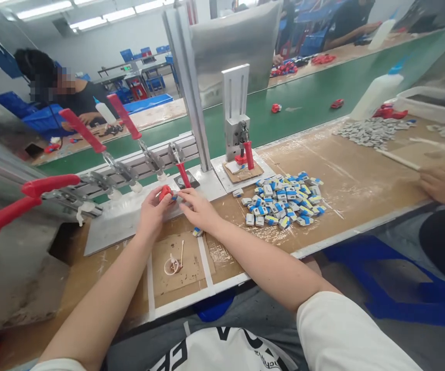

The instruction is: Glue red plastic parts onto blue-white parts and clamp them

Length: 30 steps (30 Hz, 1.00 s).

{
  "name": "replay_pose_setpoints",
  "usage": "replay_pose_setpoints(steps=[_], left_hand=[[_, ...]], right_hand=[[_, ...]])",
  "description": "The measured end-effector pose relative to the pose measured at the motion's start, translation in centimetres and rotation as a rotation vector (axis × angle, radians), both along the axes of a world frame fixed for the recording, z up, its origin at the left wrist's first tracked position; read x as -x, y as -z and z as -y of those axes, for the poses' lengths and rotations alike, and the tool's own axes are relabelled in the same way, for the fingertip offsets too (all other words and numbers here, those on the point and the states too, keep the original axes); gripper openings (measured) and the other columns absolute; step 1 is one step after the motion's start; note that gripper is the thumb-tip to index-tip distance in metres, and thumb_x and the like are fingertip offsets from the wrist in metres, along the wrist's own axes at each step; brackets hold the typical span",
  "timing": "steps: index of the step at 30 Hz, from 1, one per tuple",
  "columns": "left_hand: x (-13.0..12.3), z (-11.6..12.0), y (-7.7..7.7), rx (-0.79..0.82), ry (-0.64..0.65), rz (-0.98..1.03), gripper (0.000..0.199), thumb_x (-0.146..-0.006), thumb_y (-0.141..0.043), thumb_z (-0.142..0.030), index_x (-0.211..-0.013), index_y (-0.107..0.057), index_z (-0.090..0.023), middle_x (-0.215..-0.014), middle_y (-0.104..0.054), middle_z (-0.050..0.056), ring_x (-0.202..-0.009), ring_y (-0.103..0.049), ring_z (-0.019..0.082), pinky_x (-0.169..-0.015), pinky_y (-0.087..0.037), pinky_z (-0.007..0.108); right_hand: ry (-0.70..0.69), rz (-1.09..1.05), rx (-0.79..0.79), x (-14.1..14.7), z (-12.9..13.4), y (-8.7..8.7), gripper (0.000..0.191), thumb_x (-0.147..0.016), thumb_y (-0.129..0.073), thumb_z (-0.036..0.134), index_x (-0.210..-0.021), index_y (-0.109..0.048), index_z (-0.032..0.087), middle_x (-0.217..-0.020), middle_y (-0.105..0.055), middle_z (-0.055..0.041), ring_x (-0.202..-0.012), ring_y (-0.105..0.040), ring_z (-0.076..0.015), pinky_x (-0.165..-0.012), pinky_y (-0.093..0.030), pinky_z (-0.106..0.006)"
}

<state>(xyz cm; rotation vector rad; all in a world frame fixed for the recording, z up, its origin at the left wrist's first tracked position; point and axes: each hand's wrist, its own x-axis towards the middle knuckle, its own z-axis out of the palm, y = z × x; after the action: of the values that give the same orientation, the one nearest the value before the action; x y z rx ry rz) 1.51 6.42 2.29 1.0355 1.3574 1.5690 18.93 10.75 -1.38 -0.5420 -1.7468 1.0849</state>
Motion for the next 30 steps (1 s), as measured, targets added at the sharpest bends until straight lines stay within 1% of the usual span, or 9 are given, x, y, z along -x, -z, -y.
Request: replay_pose_setpoints(steps=[3,5,8,11,16,18,21,25,30], left_hand=[[0.6,-1.6,-0.2,0.023,-0.004,-0.202,0.059,-0.073,-0.093,-0.044,-0.120,-0.069,-0.018,-0.116,-0.077,0.011,-0.106,-0.073,0.024,-0.102,-0.058,0.043],[0.7,-2.9,-0.2,0.031,-0.001,-0.336,0.052,-0.073,-0.091,-0.043,-0.114,-0.071,-0.017,-0.112,-0.078,0.011,-0.102,-0.073,0.024,-0.102,-0.057,0.042],[0.5,-4.6,0.2,0.002,0.035,-0.442,0.047,-0.072,-0.088,-0.041,-0.109,-0.070,-0.017,-0.107,-0.078,0.010,-0.101,-0.073,0.025,-0.100,-0.056,0.041],[0.0,-5.6,0.6,-0.050,0.046,-0.465,0.046,-0.074,-0.084,-0.042,-0.111,-0.069,-0.018,-0.111,-0.078,0.009,-0.103,-0.072,0.025,-0.101,-0.054,0.040],[-0.8,-5.6,1.0,-0.101,0.036,-0.539,0.043,-0.078,-0.081,-0.040,-0.114,-0.071,-0.019,-0.111,-0.077,0.008,-0.102,-0.069,0.025,-0.101,-0.052,0.039],[-1.1,-5.8,1.0,-0.092,0.003,-0.571,0.040,-0.082,-0.079,-0.041,-0.114,-0.071,-0.019,-0.112,-0.077,0.008,-0.104,-0.069,0.025,-0.100,-0.052,0.039],[-1.5,-6.5,1.0,-0.062,-0.060,-0.635,0.037,-0.087,-0.077,-0.040,-0.117,-0.069,-0.019,-0.116,-0.076,0.009,-0.106,-0.068,0.025,-0.100,-0.051,0.038],[-1.9,-8.0,1.5,-0.033,-0.053,-0.654,0.036,-0.088,-0.078,-0.041,-0.116,-0.068,-0.020,-0.114,-0.076,0.010,-0.104,-0.068,0.027,-0.096,-0.051,0.040],[-1.9,-10.0,2.0,-0.005,-0.037,-0.641,0.040,-0.090,-0.075,-0.042,-0.120,-0.064,-0.018,-0.108,-0.076,0.012,-0.099,-0.069,0.029,-0.092,-0.052,0.042]], right_hand=[[0.233,-0.014,-0.016,-1.0,-0.8,-1.2,0.026,-0.100,-0.055,0.028,-0.118,-0.072,0.021,-0.120,-0.067,-0.0099,-0.103,-0.065,-0.0235,-0.082,-0.056,-0.037],[0.282,-0.034,0.081,-1.1,-1.7,-1.1,0.021,-0.094,-0.059,0.030,-0.112,-0.065,0.021,-0.117,-0.068,-0.0087,-0.104,-0.064,-0.0245,-0.084,-0.054,-0.038],[0.144,-0.028,0.206,-0.7,-2.7,-0.6,0.025,-0.085,-0.063,0.031,-0.107,-0.056,0.023,-0.116,-0.068,-0.0060,-0.112,-0.063,-0.0256,-0.098,-0.051,-0.043],[-0.002,-0.108,0.210,-0.6,-2.7,-1.2,0.030,-0.084,-0.065,0.033,-0.111,-0.054,0.024,-0.113,-0.067,-0.0046,-0.109,-0.064,-0.0238,-0.101,-0.051,-0.042],[-0.102,-0.287,0.050,-1.8,-1.7,-5.5,0.042,-0.097,-0.070,0.045,-0.133,-0.058,0.025,-0.116,-0.068,-0.0064,-0.109,-0.065,-0.0229,-0.099,-0.054,-0.039],[-0.110,-0.284,0.041,-2.1,-1.8,-7.4,0.044,-0.098,-0.072,0.053,-0.131,-0.063,0.025,-0.107,-0.069,-0.0053,-0.101,-0.066,-0.0222,-0.093,-0.056,-0.037],[-0.089,-0.253,0.038,-2.3,-2.6,-9.6,0.051,-0.092,-0.079,0.062,-0.124,-0.070,0.023,-0.093,-0.068,-0.0029,-0.087,-0.064,-0.0199,-0.082,-0.057,-0.035],[-0.022,-0.261,0.082,-2.0,-3.1,-11.7,0.055,-0.088,-0.083,0.064,-0.122,-0.075,0.022,-0.082,-0.066,-0.0003,-0.075,-0.059,-0.0162,-0.072,-0.054,-0.031],[0.030,-0.306,0.218,-1.6,-2.4,-13.3,0.059,-0.082,-0.086,0.067,-0.118,-0.077,0.021,-0.080,-0.066,-0.0011,-0.070,-0.058,-0.0150,-0.065,-0.054,-0.029]])
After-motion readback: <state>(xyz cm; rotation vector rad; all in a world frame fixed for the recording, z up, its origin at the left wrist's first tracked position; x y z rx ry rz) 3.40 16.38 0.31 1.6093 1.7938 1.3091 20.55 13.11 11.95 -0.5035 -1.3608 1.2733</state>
